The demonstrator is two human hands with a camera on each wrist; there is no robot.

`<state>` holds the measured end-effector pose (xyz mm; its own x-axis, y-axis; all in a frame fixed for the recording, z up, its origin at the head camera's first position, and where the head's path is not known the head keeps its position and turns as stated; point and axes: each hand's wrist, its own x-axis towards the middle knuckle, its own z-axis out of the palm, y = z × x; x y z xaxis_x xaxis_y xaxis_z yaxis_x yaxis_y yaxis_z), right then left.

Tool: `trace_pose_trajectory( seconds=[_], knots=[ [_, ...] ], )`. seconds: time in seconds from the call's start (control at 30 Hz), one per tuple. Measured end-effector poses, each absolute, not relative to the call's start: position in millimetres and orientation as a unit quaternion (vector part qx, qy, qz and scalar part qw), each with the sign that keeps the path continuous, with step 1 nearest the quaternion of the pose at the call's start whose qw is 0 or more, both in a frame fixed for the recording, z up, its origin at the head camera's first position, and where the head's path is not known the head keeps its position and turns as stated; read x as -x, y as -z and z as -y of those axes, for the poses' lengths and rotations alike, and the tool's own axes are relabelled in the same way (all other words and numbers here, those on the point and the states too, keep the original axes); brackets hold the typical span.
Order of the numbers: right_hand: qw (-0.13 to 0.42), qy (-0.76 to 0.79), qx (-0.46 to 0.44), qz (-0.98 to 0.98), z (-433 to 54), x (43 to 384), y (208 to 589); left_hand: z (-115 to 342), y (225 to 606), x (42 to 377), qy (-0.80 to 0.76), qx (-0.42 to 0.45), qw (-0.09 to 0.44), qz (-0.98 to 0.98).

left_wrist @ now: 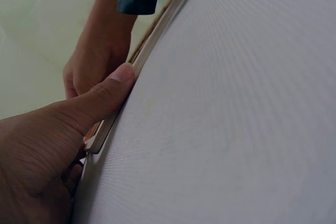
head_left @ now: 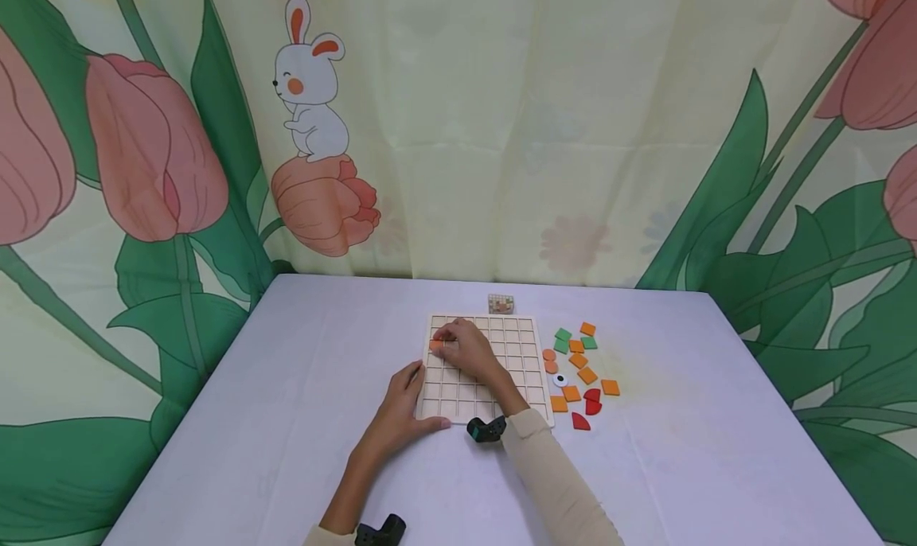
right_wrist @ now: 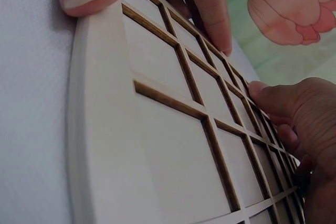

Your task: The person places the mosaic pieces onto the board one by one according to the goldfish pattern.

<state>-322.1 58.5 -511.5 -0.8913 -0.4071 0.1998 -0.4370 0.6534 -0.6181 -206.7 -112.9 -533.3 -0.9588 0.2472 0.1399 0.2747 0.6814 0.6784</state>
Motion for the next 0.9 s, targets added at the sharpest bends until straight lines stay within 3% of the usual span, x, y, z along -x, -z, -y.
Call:
trace_pose_trajectory(
  seconds=[0.9],
  knots=[
    [0.038, -0.364, -0.226, 0.903, -57.2, 320.3, 514.7, 113.1, 531.6, 208.0, 0.394, 0.131, 0.007, 0.91]
  ],
)
